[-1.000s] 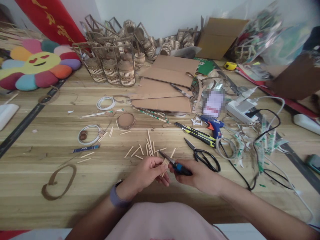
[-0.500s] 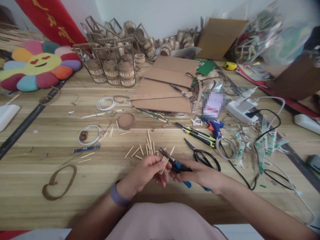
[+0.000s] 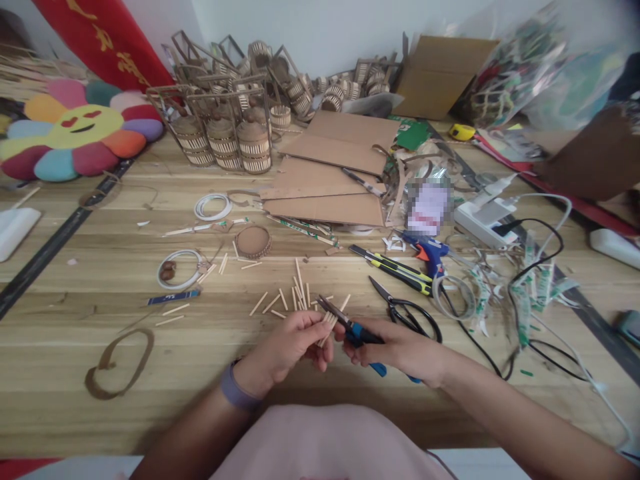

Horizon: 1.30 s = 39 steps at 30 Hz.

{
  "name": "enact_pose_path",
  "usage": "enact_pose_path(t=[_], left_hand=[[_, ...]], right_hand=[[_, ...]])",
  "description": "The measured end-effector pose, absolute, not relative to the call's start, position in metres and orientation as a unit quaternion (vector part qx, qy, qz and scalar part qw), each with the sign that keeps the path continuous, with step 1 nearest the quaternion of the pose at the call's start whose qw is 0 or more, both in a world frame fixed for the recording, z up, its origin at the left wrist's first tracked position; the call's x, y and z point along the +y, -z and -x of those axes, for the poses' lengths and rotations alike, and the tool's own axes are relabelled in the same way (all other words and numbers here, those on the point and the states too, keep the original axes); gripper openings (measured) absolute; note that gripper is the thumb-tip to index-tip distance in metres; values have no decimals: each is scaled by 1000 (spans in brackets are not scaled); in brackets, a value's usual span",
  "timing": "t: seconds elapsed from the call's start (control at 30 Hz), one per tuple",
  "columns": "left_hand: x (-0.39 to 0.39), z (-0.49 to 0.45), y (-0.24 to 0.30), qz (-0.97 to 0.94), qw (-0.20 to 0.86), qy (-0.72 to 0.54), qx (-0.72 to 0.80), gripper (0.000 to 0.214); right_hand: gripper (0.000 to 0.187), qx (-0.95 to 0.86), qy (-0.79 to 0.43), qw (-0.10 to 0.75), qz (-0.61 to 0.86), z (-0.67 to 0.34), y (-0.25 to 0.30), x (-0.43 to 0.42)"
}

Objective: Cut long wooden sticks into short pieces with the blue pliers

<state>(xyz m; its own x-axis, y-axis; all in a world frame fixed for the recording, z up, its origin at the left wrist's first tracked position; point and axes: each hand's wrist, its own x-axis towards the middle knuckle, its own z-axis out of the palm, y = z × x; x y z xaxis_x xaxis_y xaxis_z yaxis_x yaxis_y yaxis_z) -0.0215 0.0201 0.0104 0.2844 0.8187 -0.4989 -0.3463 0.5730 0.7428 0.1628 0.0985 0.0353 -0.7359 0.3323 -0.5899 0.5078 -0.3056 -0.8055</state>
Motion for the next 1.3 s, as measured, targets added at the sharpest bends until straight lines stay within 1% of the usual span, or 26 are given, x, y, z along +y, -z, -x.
enact_pose_path(t=[0.17, 0.3, 0.4, 0.53, 0.63, 0.7, 0.77, 0.8, 0.87, 0.93, 1.0, 1.13, 1.23, 1.3], left_hand=[[19, 21, -9, -267, 755, -393, 452, 43], [18, 21, -9, -286, 752, -399, 441, 42], [17, 20, -7, -313, 739, -391, 450, 43], [18, 22, -6, -356, 707, -391, 469, 45], [19, 26, -9, -374, 676, -399, 494, 43], [20, 28, -12, -387, 661, -386, 514, 41], [20, 29, -14, -417, 647, -351, 534, 40], [19, 28, -14, -436, 639, -327, 543, 40], [19, 26, -14, -476, 617, -287, 557, 39], [18, 24, -13, -509, 592, -266, 566, 35], [18, 23, -13, -536, 557, -259, 579, 32], [18, 20, -12, -578, 466, -247, 622, 27], [16, 17, -10, -591, 398, -241, 659, 21], [15, 13, -9, -593, 373, -228, 676, 22]], right_hand=[[17, 664, 652, 61, -360, -161, -35, 98], [13, 731, 586, 54, -346, -161, -33, 98], [18, 750, 573, 49, -327, -163, -29, 98], [31, 734, 613, 10, -294, -168, -28, 100], [35, 715, 613, 3, -337, -174, -31, 104], [33, 737, 537, -26, -409, -177, -34, 108], [29, 777, 423, -90, -457, -179, -36, 111], [27, 800, 372, -123, -455, -178, -37, 111], [24, 849, 309, -160, -398, -173, -37, 110], [21, 891, 278, -156, -322, -166, -35, 107], [17, 916, 244, -127, -291, -159, -31, 104], [8, 931, 161, -84, -315, -152, -22, 99], [6, 933, 131, -89, -324, -149, -14, 93], [7, 929, 117, -100, -336, -145, -8, 90]])
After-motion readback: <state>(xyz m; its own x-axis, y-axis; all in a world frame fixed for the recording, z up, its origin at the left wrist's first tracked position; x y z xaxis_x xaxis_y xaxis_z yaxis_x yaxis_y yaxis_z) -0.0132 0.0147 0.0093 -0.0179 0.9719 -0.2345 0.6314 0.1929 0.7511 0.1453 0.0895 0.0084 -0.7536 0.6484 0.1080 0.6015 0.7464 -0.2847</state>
